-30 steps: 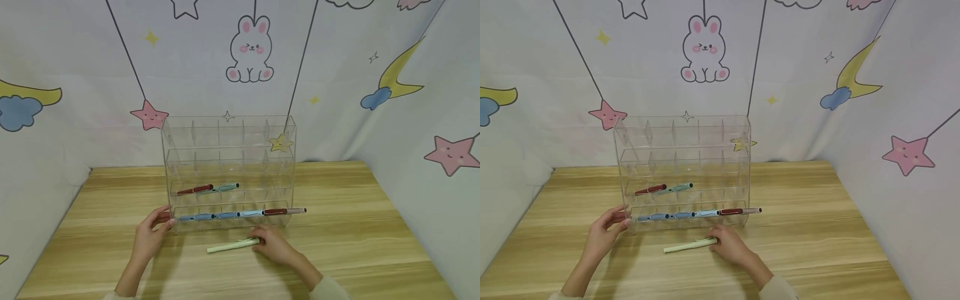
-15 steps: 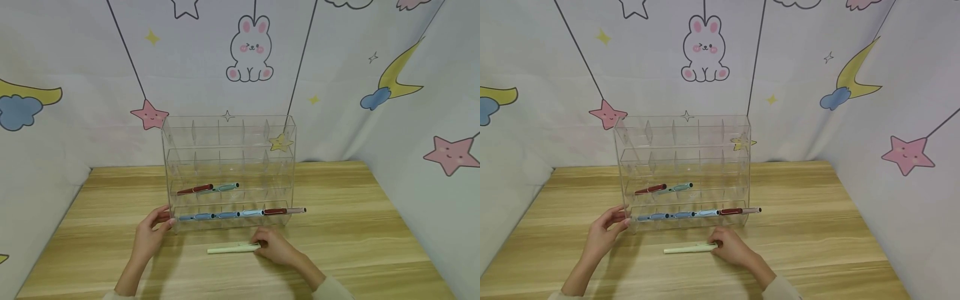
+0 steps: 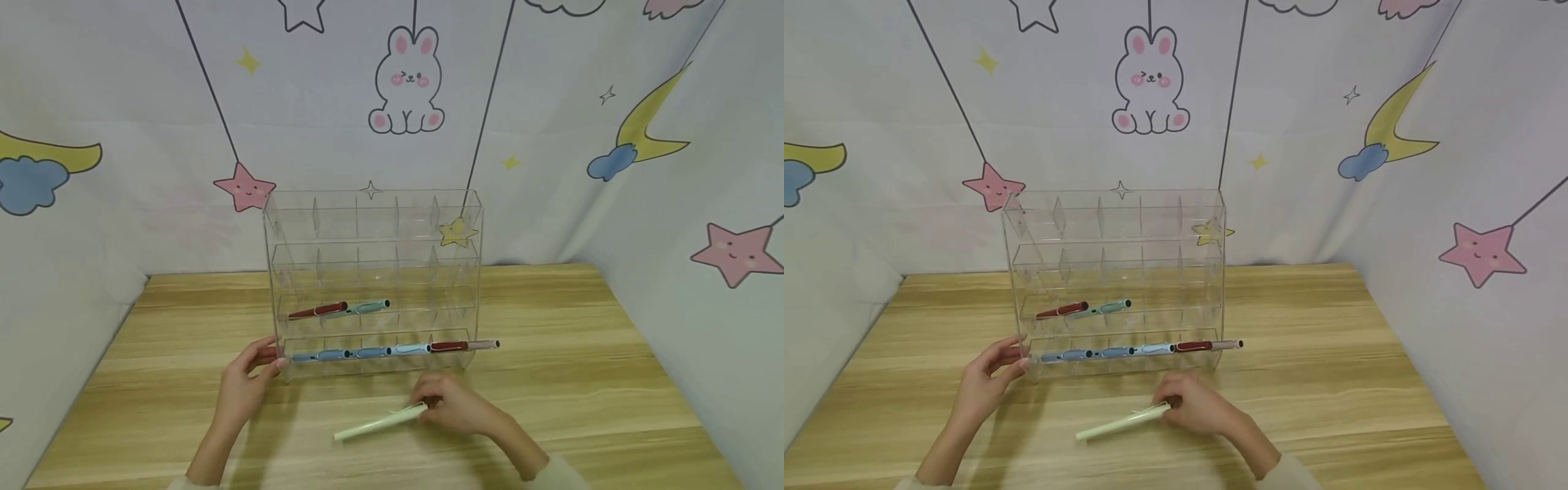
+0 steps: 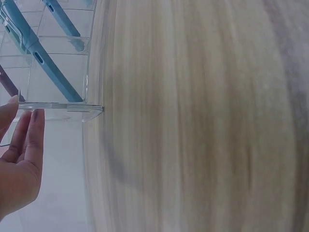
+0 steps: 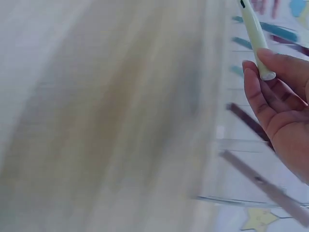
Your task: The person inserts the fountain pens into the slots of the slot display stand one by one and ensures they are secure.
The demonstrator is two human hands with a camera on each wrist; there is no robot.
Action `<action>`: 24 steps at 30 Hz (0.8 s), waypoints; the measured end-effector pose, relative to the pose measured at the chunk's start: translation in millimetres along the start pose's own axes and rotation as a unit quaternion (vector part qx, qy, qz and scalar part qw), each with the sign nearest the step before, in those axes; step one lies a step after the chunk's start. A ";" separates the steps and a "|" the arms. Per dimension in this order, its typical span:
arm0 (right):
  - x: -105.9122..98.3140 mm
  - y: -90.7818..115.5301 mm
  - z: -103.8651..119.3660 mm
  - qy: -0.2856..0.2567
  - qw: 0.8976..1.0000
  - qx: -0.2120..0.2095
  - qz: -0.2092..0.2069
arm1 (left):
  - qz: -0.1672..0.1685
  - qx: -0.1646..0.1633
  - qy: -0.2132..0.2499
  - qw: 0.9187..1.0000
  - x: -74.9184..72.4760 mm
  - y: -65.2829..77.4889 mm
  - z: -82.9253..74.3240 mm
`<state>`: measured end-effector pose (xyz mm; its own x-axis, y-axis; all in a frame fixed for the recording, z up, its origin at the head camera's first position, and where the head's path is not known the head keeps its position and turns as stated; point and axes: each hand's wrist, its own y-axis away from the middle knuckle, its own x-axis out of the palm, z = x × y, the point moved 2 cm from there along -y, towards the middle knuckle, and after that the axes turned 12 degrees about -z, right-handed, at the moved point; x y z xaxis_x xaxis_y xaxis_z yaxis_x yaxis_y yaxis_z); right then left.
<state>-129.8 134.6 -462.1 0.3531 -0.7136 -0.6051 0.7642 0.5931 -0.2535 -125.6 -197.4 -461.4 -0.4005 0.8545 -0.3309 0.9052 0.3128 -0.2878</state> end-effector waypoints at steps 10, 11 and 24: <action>-55.1 -10.0 43.3 0.020 0.997 -0.039 -0.071 | -0.001 0.003 -0.003 1.000 0.4 0.0 -0.1; -61.2 -11.1 46.3 0.033 0.995 -0.046 -0.087 | -0.001 0.002 -0.003 1.000 0.4 0.0 -0.1; -116.5 -24.4 60.4 0.179 0.957 -0.030 -0.226 | 0.002 -0.005 -0.001 1.000 0.5 -0.1 0.1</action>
<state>-157.0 180.8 -339.8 -0.2207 -0.7354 -0.6407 0.7595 0.2826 -0.5860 -125.9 -197.1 -461.7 -0.3970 0.8552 -0.3332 0.9082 0.3137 -0.2769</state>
